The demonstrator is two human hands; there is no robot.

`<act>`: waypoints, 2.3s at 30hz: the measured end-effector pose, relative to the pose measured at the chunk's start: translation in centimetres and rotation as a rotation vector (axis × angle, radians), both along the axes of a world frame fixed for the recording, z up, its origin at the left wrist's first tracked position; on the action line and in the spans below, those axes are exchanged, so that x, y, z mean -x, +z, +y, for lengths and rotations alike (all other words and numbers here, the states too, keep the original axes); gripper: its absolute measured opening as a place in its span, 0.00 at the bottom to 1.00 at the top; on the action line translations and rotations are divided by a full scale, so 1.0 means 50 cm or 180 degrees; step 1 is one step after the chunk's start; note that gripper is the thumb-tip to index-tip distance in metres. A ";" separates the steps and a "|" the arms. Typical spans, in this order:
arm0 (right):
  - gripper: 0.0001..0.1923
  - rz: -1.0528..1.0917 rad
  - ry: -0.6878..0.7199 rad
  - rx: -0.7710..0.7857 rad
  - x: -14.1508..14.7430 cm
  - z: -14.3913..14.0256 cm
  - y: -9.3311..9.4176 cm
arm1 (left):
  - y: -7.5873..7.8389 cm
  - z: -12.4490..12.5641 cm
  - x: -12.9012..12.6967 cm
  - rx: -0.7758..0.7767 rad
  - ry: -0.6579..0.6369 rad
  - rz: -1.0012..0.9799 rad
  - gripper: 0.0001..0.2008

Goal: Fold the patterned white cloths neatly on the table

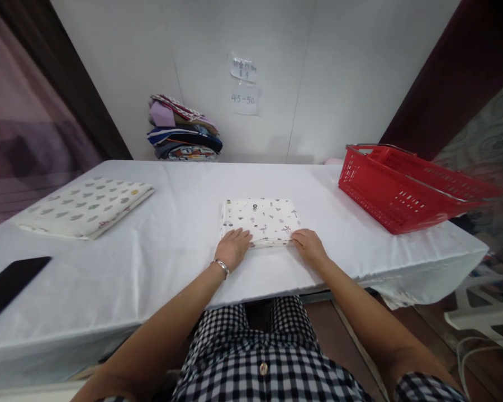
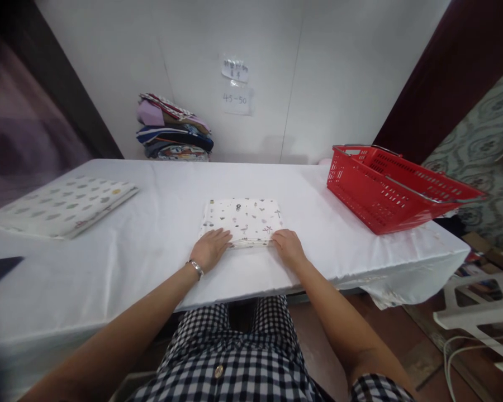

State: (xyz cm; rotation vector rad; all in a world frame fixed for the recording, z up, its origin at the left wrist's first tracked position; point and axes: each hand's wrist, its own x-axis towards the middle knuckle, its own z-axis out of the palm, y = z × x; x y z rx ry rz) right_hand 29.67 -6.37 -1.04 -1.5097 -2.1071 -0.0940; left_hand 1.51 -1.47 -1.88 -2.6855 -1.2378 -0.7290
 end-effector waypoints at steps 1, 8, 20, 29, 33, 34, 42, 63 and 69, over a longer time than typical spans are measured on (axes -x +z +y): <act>0.10 0.0006 0.0020 0.0048 0.002 0.000 0.005 | 0.006 -0.003 -0.003 -0.0044 -0.0012 0.0012 0.15; 0.12 -0.0102 0.0549 0.0214 0.049 0.021 0.038 | 0.042 -0.004 -0.045 0.0000 -0.0254 -0.0008 0.17; 0.11 0.0106 0.0409 -0.0371 0.057 0.023 -0.021 | 0.025 -0.004 -0.055 -0.0013 -0.0238 0.0108 0.10; 0.10 0.0393 0.0462 -0.0095 0.055 0.019 -0.009 | 0.026 -0.015 0.004 0.0137 -0.0136 -0.0165 0.10; 0.10 0.0644 0.0395 0.0402 0.068 0.030 0.015 | 0.040 -0.011 0.004 0.0405 -0.0071 -0.0374 0.10; 0.10 0.0656 0.0384 0.0497 0.072 0.036 0.020 | 0.045 -0.009 -0.003 0.0437 -0.0049 -0.0349 0.10; 0.08 0.0581 0.0361 0.0583 0.089 0.054 0.023 | 0.046 0.005 -0.053 0.0494 -0.0136 -0.0148 0.12; 0.13 0.0345 0.0695 -0.0229 0.071 0.014 -0.013 | 0.050 -0.026 0.106 -0.0201 -0.0125 -0.0077 0.12; 0.15 0.0359 0.0574 -0.0005 0.077 0.003 -0.010 | 0.067 -0.021 0.036 0.0025 -0.0034 -0.0343 0.14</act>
